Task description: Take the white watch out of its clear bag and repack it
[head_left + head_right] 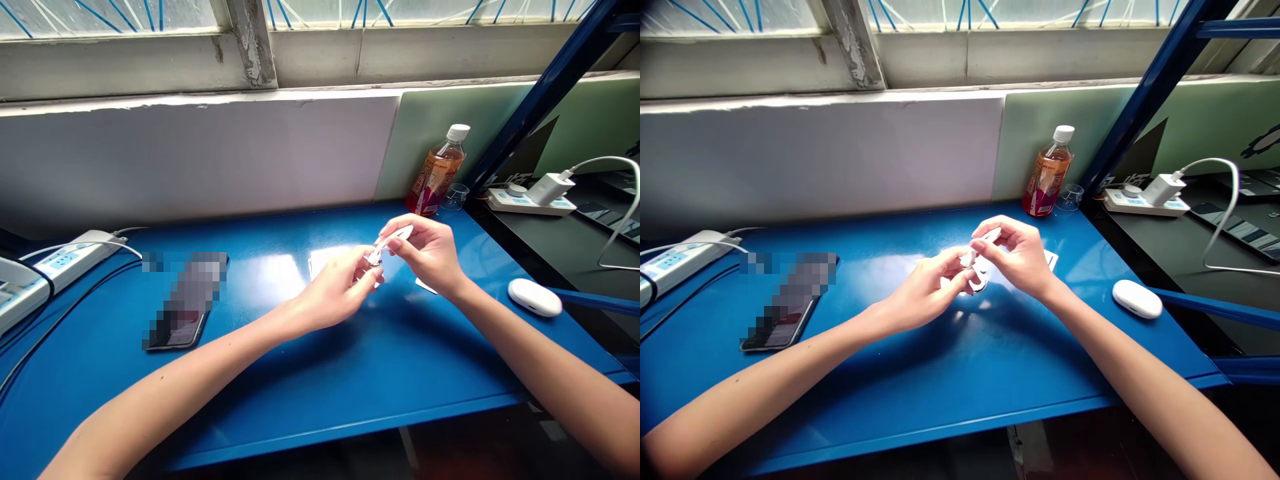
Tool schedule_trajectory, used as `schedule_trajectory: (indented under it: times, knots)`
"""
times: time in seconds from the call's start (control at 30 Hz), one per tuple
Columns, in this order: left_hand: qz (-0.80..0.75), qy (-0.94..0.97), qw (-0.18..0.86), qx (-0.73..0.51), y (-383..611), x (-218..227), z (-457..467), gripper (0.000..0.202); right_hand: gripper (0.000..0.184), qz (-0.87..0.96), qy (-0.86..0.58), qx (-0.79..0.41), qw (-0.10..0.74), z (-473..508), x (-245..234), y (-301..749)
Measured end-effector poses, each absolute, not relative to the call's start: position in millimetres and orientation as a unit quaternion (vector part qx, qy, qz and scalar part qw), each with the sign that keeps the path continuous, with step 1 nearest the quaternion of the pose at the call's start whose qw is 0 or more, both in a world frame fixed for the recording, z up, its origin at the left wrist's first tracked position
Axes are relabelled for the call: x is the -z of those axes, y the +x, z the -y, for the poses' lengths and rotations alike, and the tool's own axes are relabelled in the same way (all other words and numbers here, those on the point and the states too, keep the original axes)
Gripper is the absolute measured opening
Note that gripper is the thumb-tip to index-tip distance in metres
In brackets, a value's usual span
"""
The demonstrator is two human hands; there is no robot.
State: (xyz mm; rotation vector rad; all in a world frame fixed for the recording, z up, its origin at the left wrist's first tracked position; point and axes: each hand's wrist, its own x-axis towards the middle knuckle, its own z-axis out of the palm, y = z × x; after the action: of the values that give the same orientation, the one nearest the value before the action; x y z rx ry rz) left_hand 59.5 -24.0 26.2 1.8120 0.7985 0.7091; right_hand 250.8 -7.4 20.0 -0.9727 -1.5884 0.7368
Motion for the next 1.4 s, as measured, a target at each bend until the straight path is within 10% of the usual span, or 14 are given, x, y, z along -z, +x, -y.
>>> schedule_trajectory:
  times: [0.23,0.53,1.4]
  knots:
    - [-0.328,0.457,0.727,-0.394,62,-37,10,0.031,0.051,0.635,-0.357,-0.428,0.535,-42,-40,225]
    - [-0.341,0.435,0.73,-0.402,62,-23,10,0.03,0.047,0.591,-0.317,-0.636,0.383,-47,-44,201]
    - [-0.353,0.34,0.831,-0.263,62,-21,10,0.027,0.053,0.352,-0.214,-0.828,0.38,-42,-24,204]
